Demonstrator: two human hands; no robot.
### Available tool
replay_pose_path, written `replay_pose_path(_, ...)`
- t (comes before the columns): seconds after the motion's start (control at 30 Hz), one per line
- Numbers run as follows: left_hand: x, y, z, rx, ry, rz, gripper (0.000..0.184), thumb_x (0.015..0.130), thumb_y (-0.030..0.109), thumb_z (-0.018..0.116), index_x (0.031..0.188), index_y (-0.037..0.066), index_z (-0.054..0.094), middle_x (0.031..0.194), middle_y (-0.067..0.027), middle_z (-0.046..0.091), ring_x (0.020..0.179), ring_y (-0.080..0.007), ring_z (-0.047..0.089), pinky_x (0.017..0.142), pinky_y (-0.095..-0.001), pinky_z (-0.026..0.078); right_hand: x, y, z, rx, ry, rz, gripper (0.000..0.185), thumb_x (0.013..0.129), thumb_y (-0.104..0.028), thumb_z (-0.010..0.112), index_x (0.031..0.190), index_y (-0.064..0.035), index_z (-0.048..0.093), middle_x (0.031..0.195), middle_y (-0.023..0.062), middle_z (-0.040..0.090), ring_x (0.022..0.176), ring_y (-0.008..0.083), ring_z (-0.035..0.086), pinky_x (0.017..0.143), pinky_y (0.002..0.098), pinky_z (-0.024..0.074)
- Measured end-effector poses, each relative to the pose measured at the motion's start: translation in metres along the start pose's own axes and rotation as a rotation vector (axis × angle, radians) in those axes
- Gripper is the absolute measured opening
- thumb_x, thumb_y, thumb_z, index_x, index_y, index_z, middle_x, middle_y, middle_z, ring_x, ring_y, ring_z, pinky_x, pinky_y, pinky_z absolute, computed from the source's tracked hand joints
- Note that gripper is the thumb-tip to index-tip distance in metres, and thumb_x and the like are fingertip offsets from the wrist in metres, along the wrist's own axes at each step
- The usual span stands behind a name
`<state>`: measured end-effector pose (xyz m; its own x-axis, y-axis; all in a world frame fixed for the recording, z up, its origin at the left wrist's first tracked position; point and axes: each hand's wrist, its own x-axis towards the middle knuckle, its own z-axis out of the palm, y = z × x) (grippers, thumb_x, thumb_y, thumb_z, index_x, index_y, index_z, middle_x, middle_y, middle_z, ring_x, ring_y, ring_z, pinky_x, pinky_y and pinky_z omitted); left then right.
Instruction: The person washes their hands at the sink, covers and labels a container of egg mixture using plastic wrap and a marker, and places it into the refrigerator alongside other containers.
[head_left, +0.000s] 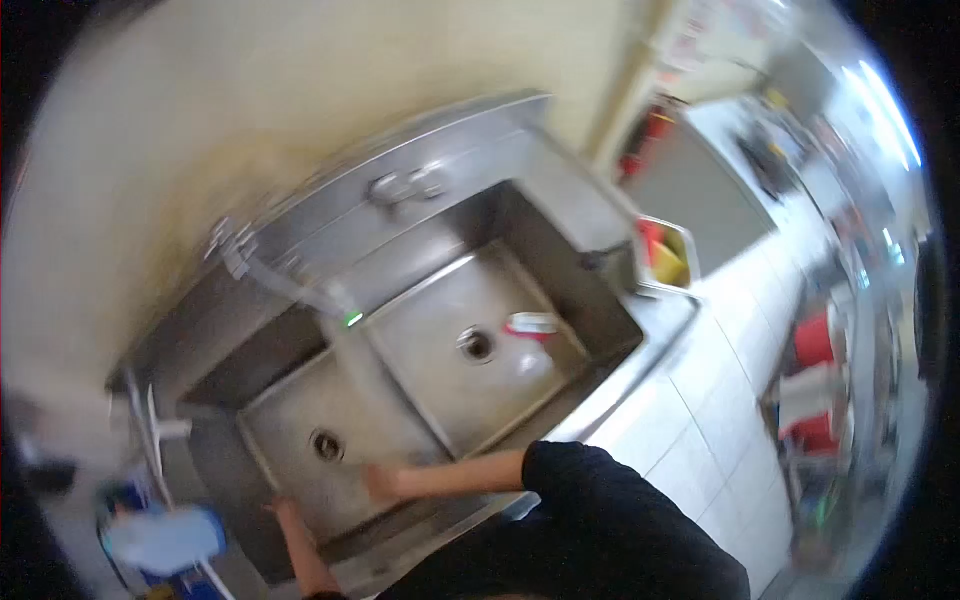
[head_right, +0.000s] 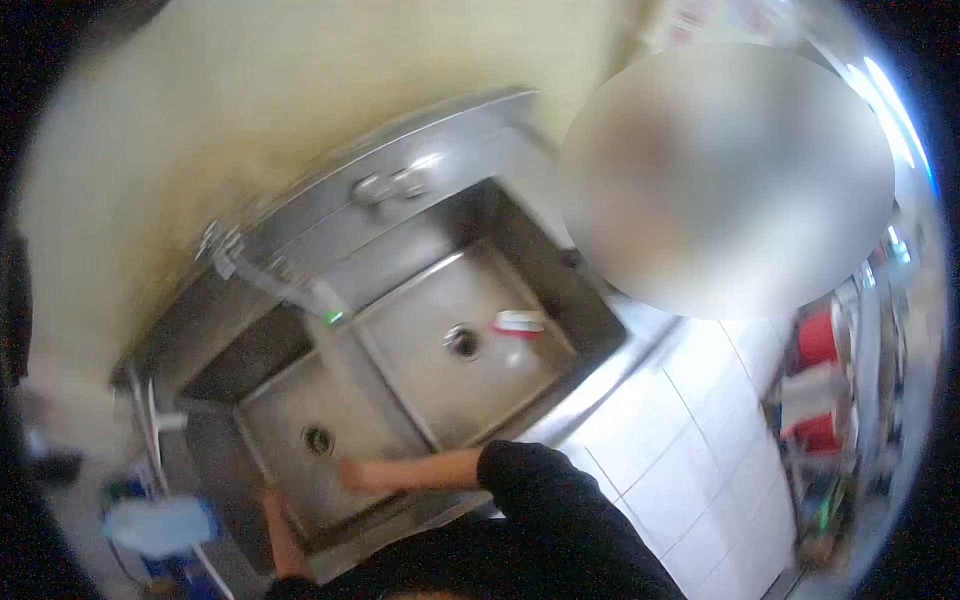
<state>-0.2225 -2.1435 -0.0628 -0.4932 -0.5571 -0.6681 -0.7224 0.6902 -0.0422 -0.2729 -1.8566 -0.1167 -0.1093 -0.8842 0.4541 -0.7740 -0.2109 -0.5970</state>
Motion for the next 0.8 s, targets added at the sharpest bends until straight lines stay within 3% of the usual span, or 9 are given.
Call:
replay_pose_path(0.07, 0.032, 0.006, 0.001, 0.073, 0.304, 0.256, 0.043, 0.072, 0.016, 0.057, 0.111, 0.000, 0.046, 0.109, -0.0184, 0.048, 0.098, -0.0291, 0.048, 0.083, -0.0361, 0.039, -0.015, -0.147, -0.175, -0.072, -0.068, -0.005, 0.027, 0.068, -0.018, 0.050, 0.088, -0.0004, 0.049, 0.061, 0.0136, 0.052, 0.067, 0.0337, 0.055, 0.060, 0.0474, 0.0412)
replay_pose_path(0.1, -0.027, 0.058, -0.024, -0.727, 0.501, 0.368, 0.033, 0.069, 0.013, 0.060, 0.097, -0.002, 0.052, 0.088, -0.0135, 0.055, 0.082, -0.0257, 0.053, 0.076, -0.0337, 0.041, -0.037, -0.175, -0.215, -0.116, -0.039, 0.044, 0.027, 0.068, -0.018, 0.050, 0.088, -0.0004, 0.049, 0.061, 0.0136, 0.052, 0.067, 0.0337, 0.055, 0.060, 0.0474, 0.0412)
replay_pose_path(0.17, -0.019, 0.097, -0.042, -0.741, 1.098, 0.647, 0.012, 0.073, 0.010, 0.056, 0.070, 0.001, 0.050, 0.066, -0.0039, 0.048, 0.060, -0.0158, 0.044, 0.060, -0.0285, 0.040, -0.099, -0.223, -0.273, -0.132, 0.185, 0.281, 0.017, 0.066, -0.014, 0.052, 0.077, -0.0036, 0.045, 0.056, 0.0139, 0.050, 0.062, 0.0338, 0.054, 0.056, 0.0441, 0.0414)
replay_pose_path(0.23, -0.172, 0.214, -0.062, -0.967, 1.184, 0.614, 0.011, 0.076, 0.010, 0.054, 0.068, 0.002, 0.049, 0.065, -0.0009, 0.045, 0.057, -0.0138, 0.040, 0.054, -0.0266, 0.037, -0.187, -0.272, -0.345, -0.245, 0.177, 0.476, 0.014, 0.064, -0.012, 0.052, 0.071, -0.0036, 0.042, 0.058, 0.0147, 0.050, 0.062, 0.0335, 0.052, 0.054, 0.0401, 0.0413)
replay_pose_path(0.3, -0.314, 0.315, -0.047, -1.344, 0.733, 0.805, 0.012, 0.077, 0.011, 0.053, 0.068, 0.004, 0.050, 0.064, 0.0016, 0.043, 0.054, -0.0096, 0.034, 0.050, -0.0225, 0.032, -0.284, -0.318, -0.403, -0.250, 0.289, 0.553, 0.013, 0.062, -0.009, 0.053, 0.069, -0.0025, 0.043, 0.059, 0.0148, 0.049, 0.061, 0.0335, 0.051, 0.053, 0.0406, 0.0400)
replay_pose_path(0.37, -0.383, 0.402, 0.005, -1.316, 0.398, 1.239, 0.015, 0.080, 0.015, 0.050, 0.088, 0.003, 0.055, 0.067, 0.0046, 0.044, 0.054, -0.0018, 0.037, 0.048, -0.0166, 0.031, -0.377, -0.356, -0.437, -0.320, 0.464, 0.638, 0.011, 0.059, -0.003, 0.051, 0.062, -0.0016, 0.041, 0.055, 0.0151, 0.045, 0.055, 0.0337, 0.048, 0.050, 0.0397, 0.0361)
replay_pose_path(0.43, -0.476, 0.499, 0.066, -1.021, 0.161, 1.410, 0.011, 0.080, 0.016, 0.049, 0.083, 0.007, 0.055, 0.066, 0.0070, 0.043, 0.053, 0.0001, 0.036, 0.044, -0.0142, 0.029, -0.458, -0.404, -0.476, -0.247, 0.554, 0.747, 0.012, 0.057, -0.002, 0.050, 0.060, -0.0007, 0.039, 0.053, 0.0164, 0.042, 0.055, 0.0354, 0.046, 0.050, 0.0409, 0.0346)
replay_pose_path(0.73, -0.648, 0.847, 0.321, -1.253, -0.441, 1.411, 0.005, 0.078, 0.009, 0.054, 0.079, 0.007, 0.049, 0.072, -0.0021, 0.054, 0.054, -0.0051, 0.045, 0.046, -0.0169, 0.038, -0.879, -0.434, -0.572, -0.278, 0.758, 0.866, 0.016, 0.055, 0.000, 0.049, 0.056, 0.0007, 0.033, 0.050, 0.0182, 0.035, 0.052, 0.0358, 0.042, 0.049, 0.0415, 0.0305)
replay_pose_path(0.8, -0.676, 0.935, 0.337, -0.720, -0.697, 1.494, 0.016, 0.082, 0.021, 0.047, 0.086, 0.006, 0.049, 0.083, -0.0091, 0.054, 0.067, -0.0141, 0.049, 0.057, -0.0239, 0.040, -0.970, -0.480, -0.558, -0.151, 0.906, 1.209, 0.018, 0.064, -0.012, 0.048, 0.074, -0.0007, 0.038, 0.065, 0.0173, 0.042, 0.060, 0.0315, 0.048, 0.056, 0.0380, 0.0356)
